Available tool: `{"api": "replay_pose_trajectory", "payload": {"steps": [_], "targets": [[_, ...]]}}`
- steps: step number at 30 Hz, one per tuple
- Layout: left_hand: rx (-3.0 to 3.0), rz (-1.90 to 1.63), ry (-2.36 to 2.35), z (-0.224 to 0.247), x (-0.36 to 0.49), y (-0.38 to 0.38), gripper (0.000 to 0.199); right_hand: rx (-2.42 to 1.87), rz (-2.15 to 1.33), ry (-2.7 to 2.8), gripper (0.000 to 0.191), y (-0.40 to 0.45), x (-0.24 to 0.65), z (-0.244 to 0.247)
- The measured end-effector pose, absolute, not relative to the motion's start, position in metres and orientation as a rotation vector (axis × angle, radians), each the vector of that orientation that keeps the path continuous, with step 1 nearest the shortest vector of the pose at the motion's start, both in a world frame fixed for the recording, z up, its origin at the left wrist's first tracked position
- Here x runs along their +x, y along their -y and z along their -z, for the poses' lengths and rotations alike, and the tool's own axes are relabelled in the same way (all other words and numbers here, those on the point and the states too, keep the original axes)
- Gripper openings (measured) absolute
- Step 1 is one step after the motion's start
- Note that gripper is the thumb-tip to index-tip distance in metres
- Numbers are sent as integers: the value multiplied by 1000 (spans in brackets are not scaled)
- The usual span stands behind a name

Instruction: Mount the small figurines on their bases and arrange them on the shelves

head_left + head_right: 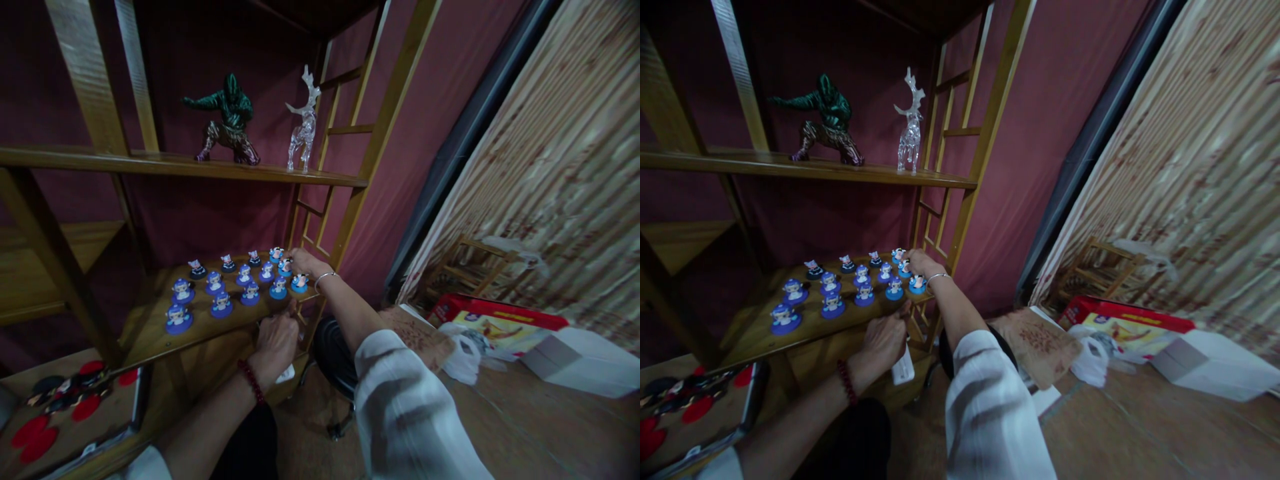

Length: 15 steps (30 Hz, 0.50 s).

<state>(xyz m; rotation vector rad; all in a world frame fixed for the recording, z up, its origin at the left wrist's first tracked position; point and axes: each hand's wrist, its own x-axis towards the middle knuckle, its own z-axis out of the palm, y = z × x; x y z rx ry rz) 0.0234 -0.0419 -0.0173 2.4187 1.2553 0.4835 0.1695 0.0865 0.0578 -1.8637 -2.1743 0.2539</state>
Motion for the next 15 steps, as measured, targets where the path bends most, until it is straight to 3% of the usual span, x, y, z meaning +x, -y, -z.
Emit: {"api": "replay_pose_trajectory", "payload": {"steps": [15], "targets": [[2338, -557, -1158, 22, 27, 45, 52, -1914, -224, 2180, 39, -86, 170, -55]]}}
